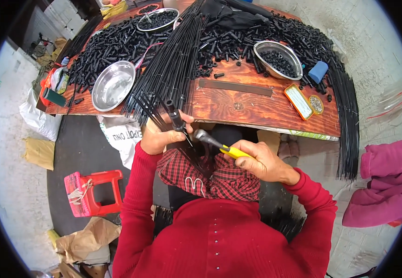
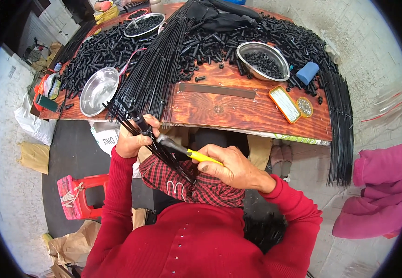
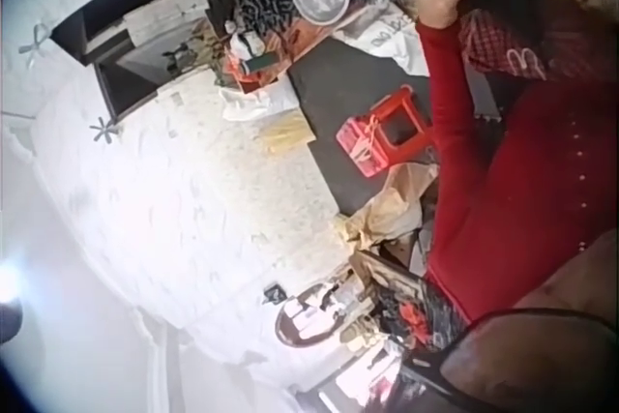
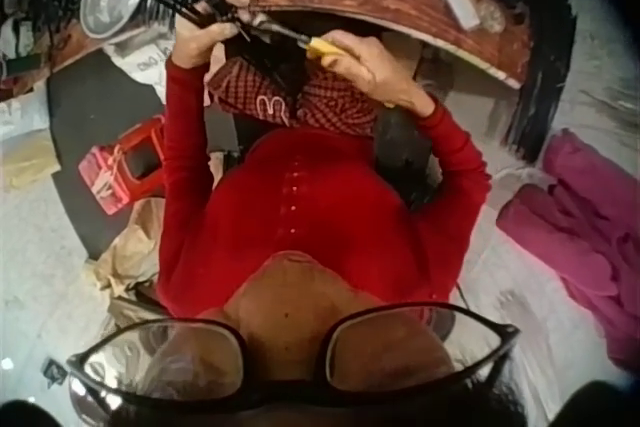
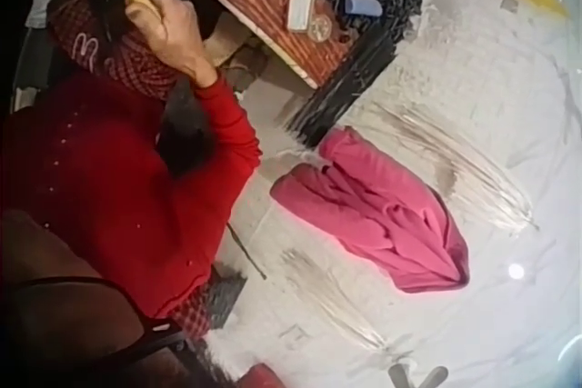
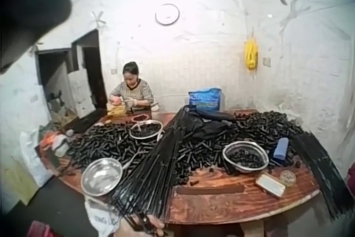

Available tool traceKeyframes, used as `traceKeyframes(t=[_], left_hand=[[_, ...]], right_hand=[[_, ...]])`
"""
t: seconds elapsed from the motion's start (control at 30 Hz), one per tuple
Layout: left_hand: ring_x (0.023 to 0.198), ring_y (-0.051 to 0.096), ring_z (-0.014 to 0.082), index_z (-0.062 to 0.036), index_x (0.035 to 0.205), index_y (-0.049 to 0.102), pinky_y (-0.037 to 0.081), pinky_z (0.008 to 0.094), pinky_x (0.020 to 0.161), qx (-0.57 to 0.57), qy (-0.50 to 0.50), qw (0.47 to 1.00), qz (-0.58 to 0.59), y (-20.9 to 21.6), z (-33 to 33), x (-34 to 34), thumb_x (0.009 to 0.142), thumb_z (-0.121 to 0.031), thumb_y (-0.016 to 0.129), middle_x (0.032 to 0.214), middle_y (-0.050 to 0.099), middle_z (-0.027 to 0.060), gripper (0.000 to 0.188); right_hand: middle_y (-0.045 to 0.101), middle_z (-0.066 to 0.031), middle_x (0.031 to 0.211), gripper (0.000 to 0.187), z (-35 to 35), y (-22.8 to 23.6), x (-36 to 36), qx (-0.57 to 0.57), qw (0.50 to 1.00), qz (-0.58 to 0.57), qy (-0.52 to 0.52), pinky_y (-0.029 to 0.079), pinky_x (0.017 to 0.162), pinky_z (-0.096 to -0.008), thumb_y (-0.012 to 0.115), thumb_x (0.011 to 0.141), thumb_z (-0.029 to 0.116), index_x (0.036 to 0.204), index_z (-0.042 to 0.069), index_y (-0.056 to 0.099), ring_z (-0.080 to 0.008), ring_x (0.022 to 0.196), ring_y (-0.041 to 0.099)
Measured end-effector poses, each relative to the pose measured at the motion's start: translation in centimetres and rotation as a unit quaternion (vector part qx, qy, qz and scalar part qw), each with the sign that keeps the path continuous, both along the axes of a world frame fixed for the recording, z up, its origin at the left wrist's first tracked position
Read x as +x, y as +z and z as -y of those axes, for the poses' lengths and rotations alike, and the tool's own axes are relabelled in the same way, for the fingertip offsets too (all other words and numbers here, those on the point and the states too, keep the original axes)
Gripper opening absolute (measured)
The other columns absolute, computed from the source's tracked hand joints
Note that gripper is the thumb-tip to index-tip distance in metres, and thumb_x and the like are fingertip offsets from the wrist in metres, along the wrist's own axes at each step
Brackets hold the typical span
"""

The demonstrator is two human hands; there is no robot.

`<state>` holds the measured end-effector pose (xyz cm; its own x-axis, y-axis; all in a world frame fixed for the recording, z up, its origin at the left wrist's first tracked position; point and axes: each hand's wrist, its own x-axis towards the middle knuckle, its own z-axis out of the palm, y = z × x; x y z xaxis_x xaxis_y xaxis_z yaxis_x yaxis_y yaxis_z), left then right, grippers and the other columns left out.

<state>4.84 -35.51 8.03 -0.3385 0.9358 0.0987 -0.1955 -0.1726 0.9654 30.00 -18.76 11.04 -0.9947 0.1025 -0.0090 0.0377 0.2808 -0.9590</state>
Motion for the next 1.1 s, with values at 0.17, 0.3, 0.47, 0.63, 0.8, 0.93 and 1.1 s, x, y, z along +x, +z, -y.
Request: traceKeyframes(t=[0.17, 0.3, 0.47, 0.63, 0.8, 0.93, 1.1], left_hand=[[0.087, 0.059, 0.0259, -0.0021, 0.121, 0.055, 0.047, 0.0383, 0.079, 0.073, -0.009, 0.997, 0.023, -2.0, 0.2, -1.6, 0.066, -0.016, 0.084, 0.079, 0.066, 0.0107, 0.064], [0.079, 0.053, 0.0216, -0.0063, 0.132, 0.047, 0.041, 0.0317, 0.068, 0.180, -0.066, 0.981, -0.007, -2.9, 0.5, -2.1, 0.069, -0.029, 0.083, 0.082, 0.068, 0.0052, 0.076], [0.092, 0.057, 0.0241, 0.0007, 0.136, 0.039, 0.043, 0.0354, 0.078, 0.262, -0.154, 0.950, 0.069, -5.3, 0.8, -4.2, 0.069, -0.023, 0.084, 0.087, 0.070, 0.0125, 0.084], [0.080, 0.053, 0.0210, -0.0016, 0.144, 0.027, 0.041, 0.0318, 0.070, 0.271, -0.157, 0.948, 0.062, -5.3, 1.3, -4.6, 0.072, -0.030, 0.082, 0.087, 0.069, 0.0106, 0.095], [0.064, 0.053, 0.0170, -0.0120, 0.150, 0.019, 0.040, 0.0269, 0.061, 0.279, -0.124, 0.950, 0.070, -5.2, 1.0, -4.3, 0.072, -0.032, 0.081, 0.089, 0.065, 0.0120, 0.101], [0.056, 0.055, 0.0196, -0.0186, 0.149, 0.023, 0.044, 0.0252, 0.052, 0.299, -0.131, 0.927, 0.183, -6.0, 1.3, -4.5, 0.092, -0.029, 0.057, 0.087, 0.064, 0.0175, 0.067], [0.068, 0.057, 0.0202, -0.0169, 0.150, 0.021, 0.045, 0.0278, 0.063, 0.289, -0.091, 0.947, 0.108, -6.0, 1.5, -4.2, 0.081, -0.027, 0.073, 0.084, 0.062, 0.0156, 0.087]], right_hand=[[0.052, -0.0071, 0.069, 0.035, 1.4, -2.9, -2.5, -0.124, 0.990, 0.018, -0.068, 0.041, 0.059, -0.0280, 0.065, 0.088, 0.028, 0.104, 0.000, 0.053, -0.0090, 0.066, 0.050], [0.055, -0.0008, 0.081, 0.026, 3.3, -5.3, -5.4, -0.047, 0.990, -0.006, -0.135, 0.044, 0.066, -0.0251, 0.070, 0.084, 0.017, 0.098, 0.003, 0.052, -0.0079, 0.074, 0.051], [0.056, -0.0010, 0.084, 0.026, 6.5, -7.7, -8.4, -0.137, 0.977, -0.066, -0.151, 0.044, 0.070, -0.0236, 0.068, 0.088, 0.020, 0.095, 0.003, 0.050, -0.0065, 0.077, 0.050], [0.057, -0.0007, 0.088, 0.028, 8.3, -6.9, -10.2, -0.229, 0.954, -0.124, -0.146, 0.045, 0.074, -0.0229, 0.069, 0.088, 0.021, 0.096, 0.003, 0.050, -0.0062, 0.080, 0.050], [0.056, -0.0012, 0.085, 0.035, 8.8, -6.2, -11.7, -0.229, 0.954, -0.123, -0.150, 0.044, 0.075, -0.0232, 0.076, 0.082, 0.022, 0.096, 0.003, 0.050, -0.0066, 0.079, 0.051], [0.054, -0.0005, 0.082, 0.035, 9.6, -5.6, -12.5, -0.221, 0.958, -0.112, -0.146, 0.043, 0.071, -0.0228, 0.077, 0.081, 0.021, 0.095, 0.003, 0.050, -0.0066, 0.076, 0.049], [0.059, -0.0096, 0.077, 0.043, 9.4, -6.9, -13.3, -0.196, 0.957, -0.134, -0.167, 0.047, 0.066, -0.0305, 0.079, 0.077, 0.026, 0.095, 0.001, 0.050, -0.0143, 0.070, 0.055]])
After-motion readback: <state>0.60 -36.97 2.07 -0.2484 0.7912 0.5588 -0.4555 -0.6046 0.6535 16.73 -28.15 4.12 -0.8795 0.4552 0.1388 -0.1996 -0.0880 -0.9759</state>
